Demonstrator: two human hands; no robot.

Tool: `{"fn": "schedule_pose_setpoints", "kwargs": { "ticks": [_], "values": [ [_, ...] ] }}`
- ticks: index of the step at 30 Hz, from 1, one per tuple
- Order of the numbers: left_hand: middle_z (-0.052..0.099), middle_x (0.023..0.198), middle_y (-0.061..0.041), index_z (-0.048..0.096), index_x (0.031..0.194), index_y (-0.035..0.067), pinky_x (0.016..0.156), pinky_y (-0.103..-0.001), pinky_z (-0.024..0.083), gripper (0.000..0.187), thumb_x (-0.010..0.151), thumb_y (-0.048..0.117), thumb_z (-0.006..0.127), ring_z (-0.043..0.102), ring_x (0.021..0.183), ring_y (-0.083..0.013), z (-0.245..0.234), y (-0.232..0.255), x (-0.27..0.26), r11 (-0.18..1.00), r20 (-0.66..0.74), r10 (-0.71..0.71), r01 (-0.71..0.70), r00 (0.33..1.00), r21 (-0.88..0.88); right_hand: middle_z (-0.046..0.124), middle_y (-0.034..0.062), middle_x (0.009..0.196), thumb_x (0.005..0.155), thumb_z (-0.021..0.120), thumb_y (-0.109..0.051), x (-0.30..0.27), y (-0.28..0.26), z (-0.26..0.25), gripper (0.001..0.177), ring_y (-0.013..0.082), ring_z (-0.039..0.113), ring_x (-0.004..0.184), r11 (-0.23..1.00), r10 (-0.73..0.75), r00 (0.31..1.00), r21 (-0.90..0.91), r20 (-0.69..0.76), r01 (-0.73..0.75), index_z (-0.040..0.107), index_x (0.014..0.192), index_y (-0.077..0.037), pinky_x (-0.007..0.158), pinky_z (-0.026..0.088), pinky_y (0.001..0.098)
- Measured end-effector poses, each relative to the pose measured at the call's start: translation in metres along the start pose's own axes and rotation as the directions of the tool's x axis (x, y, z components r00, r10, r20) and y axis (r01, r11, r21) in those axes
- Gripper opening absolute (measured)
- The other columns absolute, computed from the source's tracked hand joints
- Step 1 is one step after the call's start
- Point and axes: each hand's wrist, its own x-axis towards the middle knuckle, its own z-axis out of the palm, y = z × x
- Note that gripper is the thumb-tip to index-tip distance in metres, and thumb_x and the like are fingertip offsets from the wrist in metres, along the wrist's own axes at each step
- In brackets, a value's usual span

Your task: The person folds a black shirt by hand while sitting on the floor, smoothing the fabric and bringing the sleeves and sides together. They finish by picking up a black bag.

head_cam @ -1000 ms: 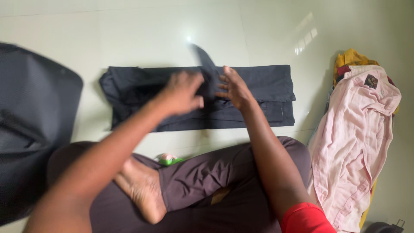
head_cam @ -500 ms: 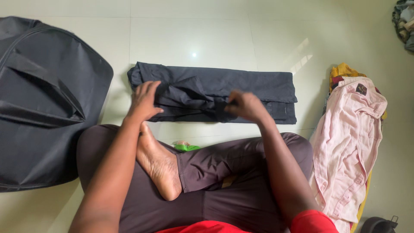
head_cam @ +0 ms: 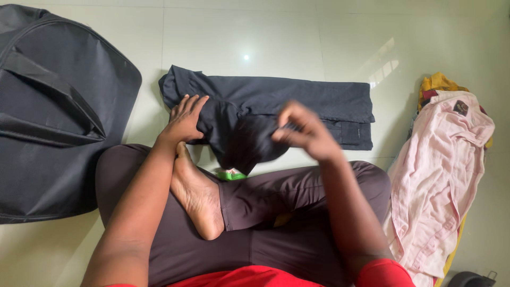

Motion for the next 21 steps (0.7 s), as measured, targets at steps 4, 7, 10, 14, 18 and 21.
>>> {"fn": "schedule_pose_setpoints", "kwargs": {
  "ticks": [4, 7, 10, 14, 18, 21],
  "values": [
    [0.025, 0.166, -0.011, 0.021, 0.160, 0.026, 0.121, -0.058, 0.019, 0.120, 0.062, 0.017, 0.089, 0.013, 0.156, -0.0369, -0.002, 0.005, 0.004, 0.999, -0.009, 0.014, -0.014, 1.000, 0.045, 0.060, 0.0025, 0.095, 0.100, 0.069, -0.004, -0.001, 0.022, -0.048, 0.019, 0.0121, 0.062, 0.082, 0.983, 0.108, 0.918, 0.178, -0.382, -0.042, 0.052, 0.101, -0.012, 0.064, 0.050, 0.0265],
    [0.034, 0.161, -0.013, 0.033, 0.155, 0.021, 0.119, -0.058, 0.022, 0.105, 0.064, 0.015, 0.086, 0.021, 0.153, -0.0376, 0.005, 0.003, 0.006, 0.993, -0.100, 0.121, -0.120, 0.988, 0.016, 0.066, 0.0066, 0.096, 0.104, 0.064, -0.007, -0.001, 0.022, -0.072, 0.016, 0.0158, 0.068, 0.077, 0.937, 0.141, 0.807, 0.340, -0.574, 0.077, 0.049, 0.107, -0.013, 0.056, 0.054, 0.0279],
    [0.054, 0.146, -0.014, 0.059, 0.136, 0.014, 0.114, -0.052, 0.035, 0.065, 0.074, 0.011, 0.081, 0.042, 0.143, -0.0362, 0.014, -0.006, 0.017, 0.970, -0.289, 0.237, -0.244, 0.928, 0.013, 0.068, 0.0109, 0.102, 0.109, 0.062, -0.009, -0.005, 0.012, -0.086, 0.015, 0.0201, 0.071, 0.080, 0.917, 0.111, 0.762, 0.362, -0.638, 0.170, 0.048, 0.114, -0.011, 0.061, 0.059, 0.0326],
    [0.071, 0.119, -0.014, 0.073, 0.109, 0.004, 0.099, -0.040, 0.052, 0.020, 0.089, 0.005, 0.072, 0.066, 0.115, -0.0329, 0.014, -0.024, 0.035, 0.929, -0.405, 0.164, -0.279, 0.900, -0.244, 0.071, 0.0089, 0.106, 0.104, 0.061, -0.009, -0.015, 0.000, -0.104, 0.018, 0.0189, 0.074, 0.090, 0.964, 0.149, 0.788, 0.266, -0.597, 0.019, 0.054, 0.120, -0.010, 0.075, 0.064, 0.0347],
    [0.073, 0.108, -0.016, 0.071, 0.115, 0.002, 0.087, -0.037, 0.052, 0.020, 0.095, 0.003, 0.067, 0.070, 0.099, -0.0289, -0.007, -0.036, 0.047, 0.893, -0.279, 0.076, -0.190, 0.957, -0.408, 0.068, 0.0089, 0.113, 0.103, 0.064, -0.001, -0.032, 0.003, -0.121, 0.020, 0.0166, 0.064, 0.108, 0.970, 0.243, 0.922, 0.079, -0.301, -0.230, 0.062, 0.123, 0.002, 0.101, 0.051, 0.0320],
    [0.075, 0.103, -0.010, 0.071, 0.118, 0.004, 0.086, -0.033, 0.052, 0.024, 0.095, 0.003, 0.062, 0.069, 0.095, -0.0188, -0.023, -0.041, 0.056, 0.840, -0.114, 0.069, -0.120, 0.991, -0.530, 0.069, 0.0089, 0.112, 0.101, 0.062, 0.002, -0.045, 0.003, -0.131, 0.018, 0.0166, 0.063, 0.107, 0.946, 0.305, 0.925, 0.184, -0.225, -0.267, 0.065, 0.119, 0.005, 0.099, 0.049, 0.0320]
  ]
}}
